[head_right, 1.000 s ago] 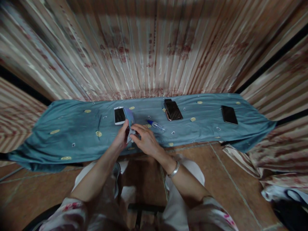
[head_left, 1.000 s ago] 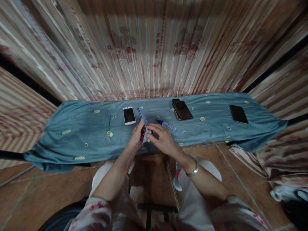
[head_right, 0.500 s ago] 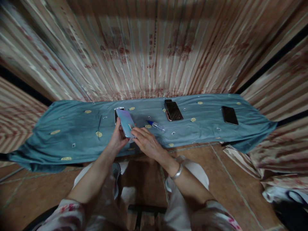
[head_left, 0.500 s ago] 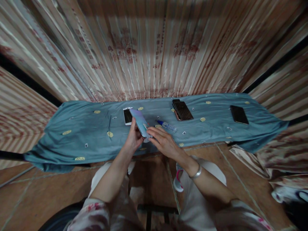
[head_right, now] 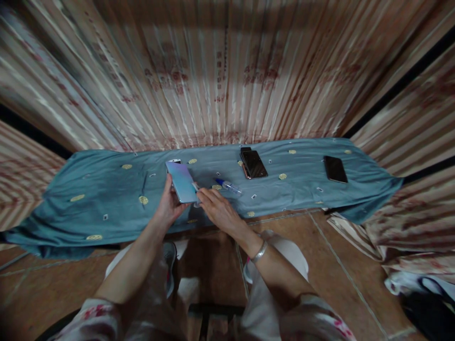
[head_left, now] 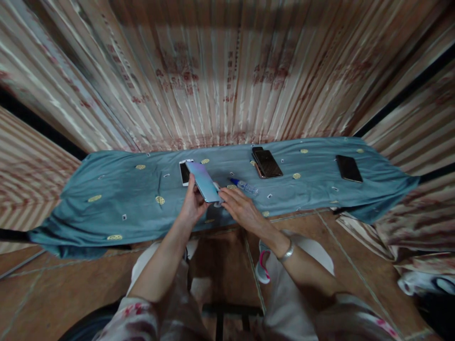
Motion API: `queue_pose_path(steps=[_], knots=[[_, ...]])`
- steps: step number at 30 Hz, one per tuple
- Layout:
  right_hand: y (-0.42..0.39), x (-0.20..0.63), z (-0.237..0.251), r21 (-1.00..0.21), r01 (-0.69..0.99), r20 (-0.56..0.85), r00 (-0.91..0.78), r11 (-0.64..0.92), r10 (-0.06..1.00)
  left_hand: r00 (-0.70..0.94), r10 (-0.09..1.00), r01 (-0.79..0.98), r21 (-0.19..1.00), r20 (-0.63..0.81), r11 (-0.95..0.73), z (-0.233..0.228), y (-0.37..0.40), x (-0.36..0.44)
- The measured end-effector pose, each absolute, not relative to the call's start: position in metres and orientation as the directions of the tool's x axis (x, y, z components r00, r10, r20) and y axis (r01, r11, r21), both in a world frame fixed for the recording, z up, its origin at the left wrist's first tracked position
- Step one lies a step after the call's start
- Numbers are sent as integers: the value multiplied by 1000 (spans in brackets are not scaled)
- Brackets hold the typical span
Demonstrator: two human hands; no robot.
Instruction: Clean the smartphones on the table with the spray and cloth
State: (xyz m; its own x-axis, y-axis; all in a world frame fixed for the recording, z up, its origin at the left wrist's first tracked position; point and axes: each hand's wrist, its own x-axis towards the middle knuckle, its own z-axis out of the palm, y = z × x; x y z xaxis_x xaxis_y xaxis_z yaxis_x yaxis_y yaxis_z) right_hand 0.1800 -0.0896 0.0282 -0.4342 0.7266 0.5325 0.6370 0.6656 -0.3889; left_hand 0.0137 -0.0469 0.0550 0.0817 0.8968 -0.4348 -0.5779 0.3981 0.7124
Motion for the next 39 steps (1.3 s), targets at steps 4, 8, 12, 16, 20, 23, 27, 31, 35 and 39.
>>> queue_pose_path(steps=[4,8,12,16,20,23,27,31,35,39], knots=[[-84,184,25,-433,644,505,-406,630,762,84,903,-591,708,-422,386,55,-45,13],[-74,194,23,-589,613,477,-262,526,839,51,915,-589,729,-399,350,54,-45,14],[-63,201,23,-881,365,317,-14,300,948,-9,944,-549,791,-329,270,48,-47,19],[-59,200,25,-991,-129,24,40,29,999,-54,978,-461,874,-201,154,40,-49,24],[-60,198,34,-894,-433,-110,-42,-117,993,-84,993,-314,948,-80,50,37,-52,28],[-59,201,41,-850,-503,-138,-71,-154,988,-39,999,-115,993,34,-38,37,-56,28],[-56,209,47,-834,-510,-185,-99,-210,978,113,972,187,956,207,-225,38,-60,26],[-55,219,52,-874,-418,-214,-124,-247,969,279,906,454,788,318,-416,34,-60,24],[-57,228,57,-900,-331,-226,-200,-283,953,417,827,572,598,376,-561,30,-60,22],[-59,235,59,-927,-234,-239,-229,-292,943,494,764,594,480,416,-646,29,-60,19]])
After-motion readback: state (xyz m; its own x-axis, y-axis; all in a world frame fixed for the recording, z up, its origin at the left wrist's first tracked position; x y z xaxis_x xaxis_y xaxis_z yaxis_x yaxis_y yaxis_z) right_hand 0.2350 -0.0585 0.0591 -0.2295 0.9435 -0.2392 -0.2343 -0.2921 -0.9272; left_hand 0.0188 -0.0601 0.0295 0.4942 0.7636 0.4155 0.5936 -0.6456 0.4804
